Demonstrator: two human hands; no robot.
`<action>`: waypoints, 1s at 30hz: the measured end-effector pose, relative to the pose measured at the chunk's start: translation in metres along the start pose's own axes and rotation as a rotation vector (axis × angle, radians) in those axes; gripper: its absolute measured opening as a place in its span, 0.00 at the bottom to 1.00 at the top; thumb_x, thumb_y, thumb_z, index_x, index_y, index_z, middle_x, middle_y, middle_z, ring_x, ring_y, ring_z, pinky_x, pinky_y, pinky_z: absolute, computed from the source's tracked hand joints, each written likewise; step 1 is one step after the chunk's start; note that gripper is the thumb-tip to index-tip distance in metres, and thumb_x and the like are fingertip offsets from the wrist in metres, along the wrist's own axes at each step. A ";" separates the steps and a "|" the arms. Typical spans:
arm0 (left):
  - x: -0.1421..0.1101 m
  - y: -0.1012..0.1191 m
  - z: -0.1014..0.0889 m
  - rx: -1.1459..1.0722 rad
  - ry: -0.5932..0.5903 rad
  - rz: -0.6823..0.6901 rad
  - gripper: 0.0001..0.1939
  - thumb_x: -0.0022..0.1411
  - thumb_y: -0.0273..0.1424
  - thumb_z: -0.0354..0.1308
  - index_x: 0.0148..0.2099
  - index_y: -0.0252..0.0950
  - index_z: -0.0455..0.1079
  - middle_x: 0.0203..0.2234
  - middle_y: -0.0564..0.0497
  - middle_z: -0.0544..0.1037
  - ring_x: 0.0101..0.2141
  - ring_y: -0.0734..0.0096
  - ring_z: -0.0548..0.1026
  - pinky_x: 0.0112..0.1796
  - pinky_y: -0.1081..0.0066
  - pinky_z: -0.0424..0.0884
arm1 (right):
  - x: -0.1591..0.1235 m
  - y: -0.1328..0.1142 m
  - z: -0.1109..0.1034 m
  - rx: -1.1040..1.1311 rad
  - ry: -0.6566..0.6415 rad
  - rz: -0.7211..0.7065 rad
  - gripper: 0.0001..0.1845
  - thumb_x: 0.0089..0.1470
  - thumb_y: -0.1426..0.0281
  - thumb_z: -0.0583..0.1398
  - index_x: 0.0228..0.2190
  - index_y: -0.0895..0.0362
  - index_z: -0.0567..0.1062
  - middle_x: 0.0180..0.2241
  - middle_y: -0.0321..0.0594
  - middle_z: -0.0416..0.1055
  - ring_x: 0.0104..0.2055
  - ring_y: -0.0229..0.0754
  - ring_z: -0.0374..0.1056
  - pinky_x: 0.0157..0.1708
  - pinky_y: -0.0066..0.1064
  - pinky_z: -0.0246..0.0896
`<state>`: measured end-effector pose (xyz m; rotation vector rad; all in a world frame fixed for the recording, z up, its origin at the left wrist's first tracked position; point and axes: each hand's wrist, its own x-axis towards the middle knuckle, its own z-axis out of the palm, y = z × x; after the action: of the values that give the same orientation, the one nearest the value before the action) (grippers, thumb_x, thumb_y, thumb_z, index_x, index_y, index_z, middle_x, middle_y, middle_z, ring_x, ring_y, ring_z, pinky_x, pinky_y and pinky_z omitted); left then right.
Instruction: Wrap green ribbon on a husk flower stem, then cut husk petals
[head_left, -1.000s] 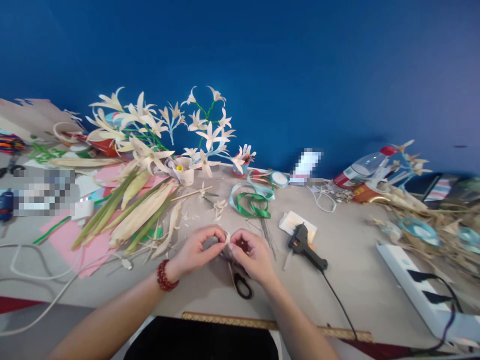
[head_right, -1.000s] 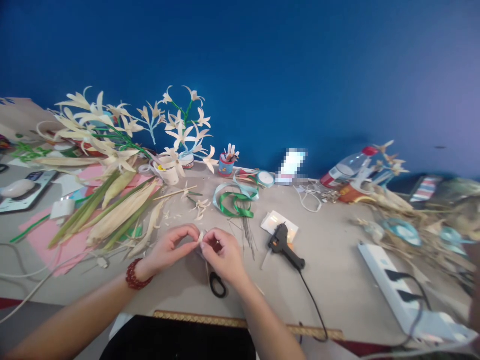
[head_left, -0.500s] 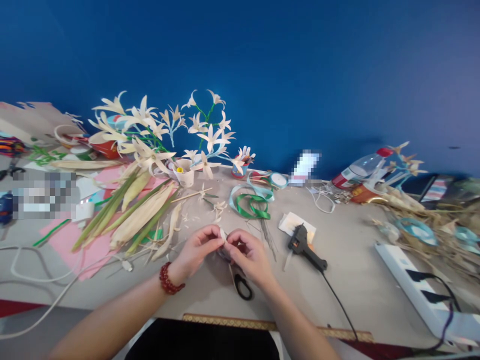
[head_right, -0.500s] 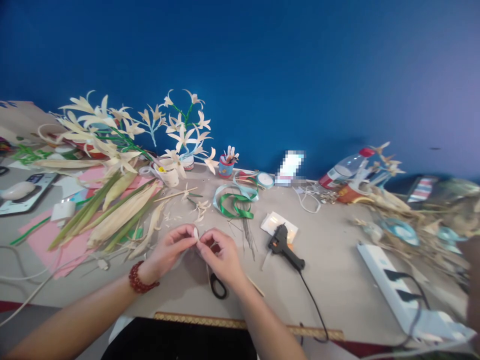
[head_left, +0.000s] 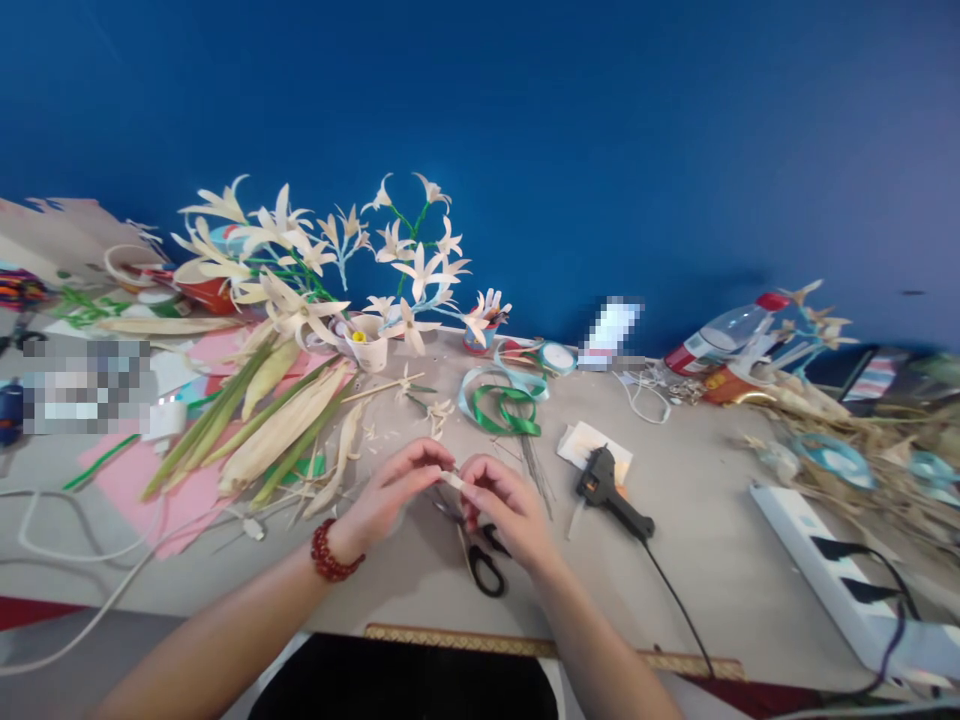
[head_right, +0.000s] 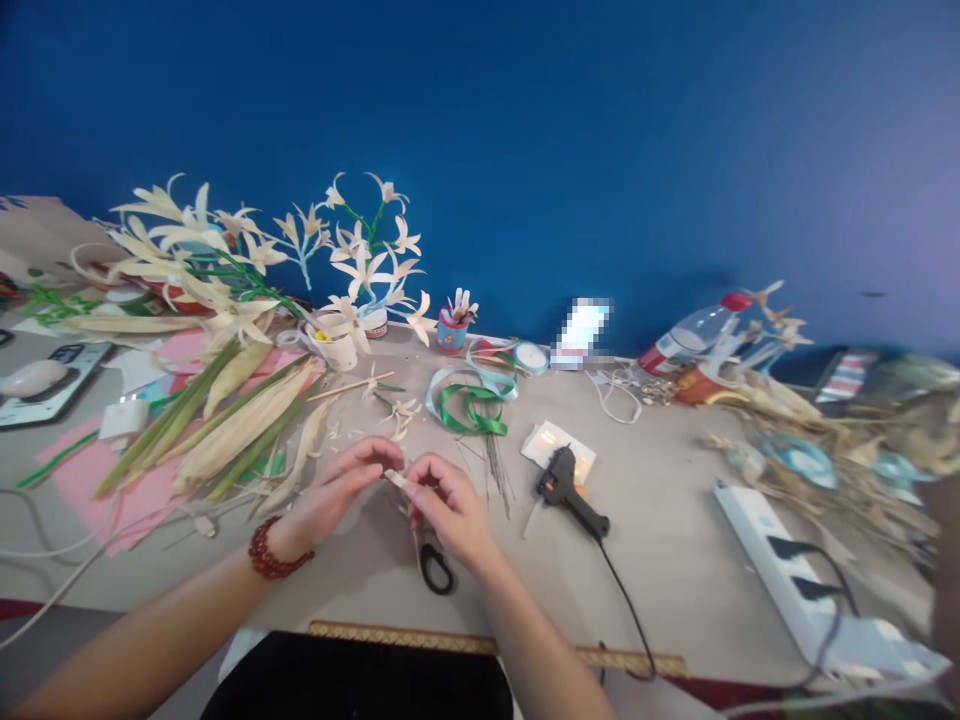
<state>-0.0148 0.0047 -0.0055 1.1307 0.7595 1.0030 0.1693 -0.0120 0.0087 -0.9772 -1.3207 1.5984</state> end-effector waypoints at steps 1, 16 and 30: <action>0.000 0.002 0.000 0.047 -0.054 0.001 0.07 0.61 0.31 0.56 0.41 0.35 0.70 0.35 0.48 0.71 0.38 0.67 0.68 0.41 0.69 0.63 | 0.000 -0.001 0.000 -0.018 -0.022 0.014 0.13 0.54 0.61 0.61 0.27 0.57 0.67 0.22 0.31 0.63 0.21 0.33 0.62 0.22 0.24 0.59; -0.004 0.001 -0.001 0.336 -0.198 0.054 0.06 0.59 0.31 0.55 0.31 0.34 0.68 0.26 0.52 0.69 0.29 0.70 0.64 0.33 0.71 0.60 | 0.002 0.002 -0.002 -0.072 -0.089 0.115 0.09 0.49 0.67 0.61 0.23 0.57 0.67 0.19 0.29 0.61 0.17 0.30 0.57 0.17 0.20 0.57; -0.005 0.010 0.001 -0.163 -0.210 -0.034 0.07 0.57 0.32 0.56 0.30 0.33 0.69 0.25 0.48 0.70 0.32 0.66 0.68 0.38 0.67 0.62 | 0.002 0.014 -0.009 0.427 -0.146 0.089 0.06 0.44 0.71 0.62 0.24 0.58 0.68 0.18 0.30 0.66 0.12 0.31 0.58 0.12 0.22 0.53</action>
<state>-0.0182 0.0012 0.0040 1.0593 0.5173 0.8850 0.1757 -0.0087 -0.0065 -0.6735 -0.9776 1.9478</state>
